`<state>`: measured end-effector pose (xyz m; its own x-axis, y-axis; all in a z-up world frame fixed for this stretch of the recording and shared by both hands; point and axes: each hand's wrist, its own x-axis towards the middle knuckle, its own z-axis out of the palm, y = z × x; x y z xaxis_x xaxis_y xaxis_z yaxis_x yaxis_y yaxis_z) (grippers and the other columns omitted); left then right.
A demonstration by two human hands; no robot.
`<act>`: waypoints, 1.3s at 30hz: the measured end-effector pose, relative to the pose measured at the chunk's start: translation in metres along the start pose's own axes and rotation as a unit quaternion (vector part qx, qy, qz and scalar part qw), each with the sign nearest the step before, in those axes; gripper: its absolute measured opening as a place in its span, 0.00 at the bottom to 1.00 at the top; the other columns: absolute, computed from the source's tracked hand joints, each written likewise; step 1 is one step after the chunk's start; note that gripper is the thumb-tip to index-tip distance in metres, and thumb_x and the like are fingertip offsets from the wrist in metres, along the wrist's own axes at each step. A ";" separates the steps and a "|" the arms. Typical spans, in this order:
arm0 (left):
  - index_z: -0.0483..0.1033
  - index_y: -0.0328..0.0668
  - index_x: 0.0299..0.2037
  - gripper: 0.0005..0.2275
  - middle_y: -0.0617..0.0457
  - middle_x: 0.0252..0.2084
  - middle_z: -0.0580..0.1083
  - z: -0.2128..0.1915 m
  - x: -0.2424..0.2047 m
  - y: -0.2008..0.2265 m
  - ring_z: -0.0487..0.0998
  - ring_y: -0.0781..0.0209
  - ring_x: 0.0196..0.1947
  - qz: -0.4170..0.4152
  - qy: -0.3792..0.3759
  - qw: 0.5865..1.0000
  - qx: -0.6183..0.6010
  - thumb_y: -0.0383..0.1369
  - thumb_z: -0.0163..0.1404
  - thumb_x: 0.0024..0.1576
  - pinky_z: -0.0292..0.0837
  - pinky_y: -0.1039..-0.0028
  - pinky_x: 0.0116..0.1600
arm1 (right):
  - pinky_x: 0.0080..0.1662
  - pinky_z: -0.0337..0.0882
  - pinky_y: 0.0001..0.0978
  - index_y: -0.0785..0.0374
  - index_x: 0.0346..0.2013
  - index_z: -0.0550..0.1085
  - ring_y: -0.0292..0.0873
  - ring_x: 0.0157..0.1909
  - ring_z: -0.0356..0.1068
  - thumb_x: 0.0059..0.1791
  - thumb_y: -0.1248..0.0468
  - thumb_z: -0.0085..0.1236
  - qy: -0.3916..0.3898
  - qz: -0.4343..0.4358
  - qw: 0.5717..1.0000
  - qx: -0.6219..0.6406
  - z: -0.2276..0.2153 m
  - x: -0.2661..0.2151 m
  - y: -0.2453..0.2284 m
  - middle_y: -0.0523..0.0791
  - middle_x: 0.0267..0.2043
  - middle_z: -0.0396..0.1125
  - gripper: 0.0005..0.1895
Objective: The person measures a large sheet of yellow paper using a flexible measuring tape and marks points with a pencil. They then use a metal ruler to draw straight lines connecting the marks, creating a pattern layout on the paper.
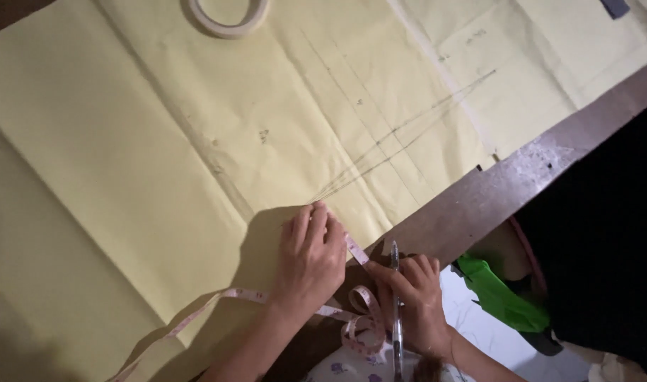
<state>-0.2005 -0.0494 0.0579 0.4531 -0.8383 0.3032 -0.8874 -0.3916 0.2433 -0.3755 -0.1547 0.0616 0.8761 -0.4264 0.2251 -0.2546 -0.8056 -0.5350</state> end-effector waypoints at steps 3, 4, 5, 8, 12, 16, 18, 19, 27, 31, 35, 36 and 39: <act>0.80 0.37 0.42 0.15 0.38 0.48 0.76 0.005 0.002 0.002 0.74 0.47 0.48 0.012 -0.022 0.999 0.048 0.43 0.55 0.58 0.75 0.65 0.46 | 0.43 0.55 0.38 0.52 0.44 0.78 0.43 0.36 0.59 0.51 0.62 0.59 0.005 -0.008 1.000 0.000 -0.003 0.003 -0.001 0.40 0.32 0.64 0.07; 0.80 0.37 0.42 0.15 0.38 0.48 0.76 0.003 0.004 0.003 0.74 0.47 0.48 0.014 -0.024 0.999 0.046 0.43 0.55 0.58 0.75 0.65 0.46 | 0.43 0.55 0.38 0.52 0.44 0.78 0.43 0.36 0.59 0.51 0.62 0.59 0.005 -0.005 1.000 0.000 -0.002 0.002 0.000 0.40 0.32 0.64 0.07; 0.79 0.37 0.42 0.17 0.37 0.48 0.75 0.000 0.005 0.003 0.74 0.46 0.48 0.014 -0.039 0.998 0.050 0.46 0.54 0.57 0.74 0.63 0.47 | 0.43 0.54 0.37 0.52 0.46 0.78 0.42 0.35 0.57 0.51 0.60 0.60 0.008 -0.006 1.000 0.000 -0.001 0.001 0.001 0.40 0.31 0.60 0.09; 0.78 0.36 0.42 0.21 0.36 0.48 0.74 0.001 0.006 0.004 0.73 0.45 0.49 0.015 -0.067 0.996 0.055 0.51 0.53 0.57 0.74 0.61 0.47 | 0.44 0.55 0.38 0.54 0.46 0.78 0.42 0.35 0.57 0.50 0.56 0.62 0.013 -0.006 1.000 0.006 -0.003 0.003 -0.002 0.40 0.31 0.60 0.11; 0.78 0.37 0.45 0.24 0.35 0.51 0.74 0.004 0.004 0.003 0.74 0.44 0.51 0.014 -0.089 0.994 0.065 0.54 0.51 0.58 0.75 0.59 0.50 | 0.44 0.55 0.38 0.53 0.46 0.77 0.42 0.35 0.58 0.51 0.61 0.60 0.012 -0.009 1.000 0.012 0.000 -0.001 0.004 0.40 0.30 0.61 0.09; 0.77 0.38 0.47 0.26 0.36 0.53 0.74 0.001 0.004 0.003 0.73 0.45 0.52 0.011 -0.107 0.992 0.070 0.56 0.49 0.59 0.75 0.59 0.51 | 0.43 0.54 0.37 0.54 0.46 0.77 0.42 0.34 0.57 0.52 0.63 0.57 0.006 -0.017 1.000 0.016 -0.005 0.003 0.000 0.40 0.29 0.58 0.08; 0.78 0.37 0.46 0.25 0.35 0.52 0.74 0.000 0.004 0.003 0.73 0.44 0.51 0.010 -0.095 0.994 0.061 0.55 0.49 0.59 0.74 0.59 0.49 | 0.43 0.54 0.39 0.54 0.46 0.76 0.43 0.34 0.56 0.52 0.62 0.58 0.004 -0.019 1.000 0.011 -0.004 0.002 0.002 0.40 0.30 0.58 0.08; 0.78 0.37 0.46 0.25 0.35 0.52 0.74 0.001 0.003 0.004 0.73 0.44 0.51 0.010 -0.095 0.994 0.061 0.55 0.49 0.59 0.74 0.59 0.49 | 0.43 0.54 0.39 0.54 0.46 0.76 0.43 0.34 0.56 0.52 0.62 0.58 0.004 -0.020 1.000 0.011 -0.004 0.002 0.003 0.40 0.30 0.58 0.08; 0.60 0.32 0.68 0.35 0.32 0.66 0.65 0.017 -0.003 0.013 0.68 0.39 0.63 -0.054 -0.177 0.981 0.064 0.58 0.40 0.63 0.65 0.52 0.66 | 0.44 0.57 0.38 0.53 0.47 0.78 0.42 0.37 0.62 0.49 0.63 0.61 0.003 -0.011 1.000 0.005 -0.004 0.001 0.000 0.41 0.35 0.68 0.11; 0.69 0.36 0.59 0.26 0.43 0.52 0.72 0.012 -0.001 0.023 0.72 0.48 0.49 -0.054 -0.208 0.976 0.046 0.51 0.47 0.62 0.71 0.56 0.55 | 0.43 0.56 0.37 0.53 0.49 0.78 0.42 0.36 0.58 0.48 0.56 0.62 -0.008 0.002 1.000 -0.003 -0.008 0.003 -0.007 0.40 0.31 0.63 0.15; 0.75 0.40 0.43 0.07 0.48 0.42 0.75 0.013 -0.005 0.028 0.72 0.50 0.46 -0.011 -0.219 0.975 -0.046 0.25 0.52 0.56 0.71 0.61 0.54 | 0.43 0.58 0.37 0.54 0.47 0.77 0.42 0.38 0.63 0.49 0.58 0.60 -0.018 -0.009 1.000 -0.007 -0.006 0.002 -0.003 0.39 0.36 0.70 0.13; 0.74 0.42 0.42 0.05 0.49 0.42 0.74 0.017 -0.005 0.029 0.72 0.50 0.46 -0.003 -0.237 0.970 -0.057 0.25 0.50 0.57 0.70 0.57 0.56 | 0.42 0.57 0.36 0.54 0.48 0.77 0.41 0.37 0.62 0.50 0.57 0.57 -0.037 -0.010 0.999 -0.016 -0.006 0.000 0.000 0.38 0.34 0.69 0.13; 0.76 0.40 0.44 0.09 0.49 0.43 0.73 0.036 -0.012 0.022 0.72 0.51 0.48 0.025 -0.140 0.990 0.001 0.29 0.58 0.55 0.72 0.55 0.60 | 0.42 0.59 0.38 0.56 0.46 0.77 0.43 0.37 0.63 0.49 0.56 0.61 -0.034 -0.031 0.999 -0.025 -0.002 0.004 -0.001 0.41 0.36 0.71 0.13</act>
<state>-0.2285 -0.0616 0.0270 0.3677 -0.9287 0.0475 -0.9085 -0.3478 0.2318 -0.3731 -0.1565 0.0649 0.9163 -0.3469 0.2003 -0.2172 -0.8504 -0.4792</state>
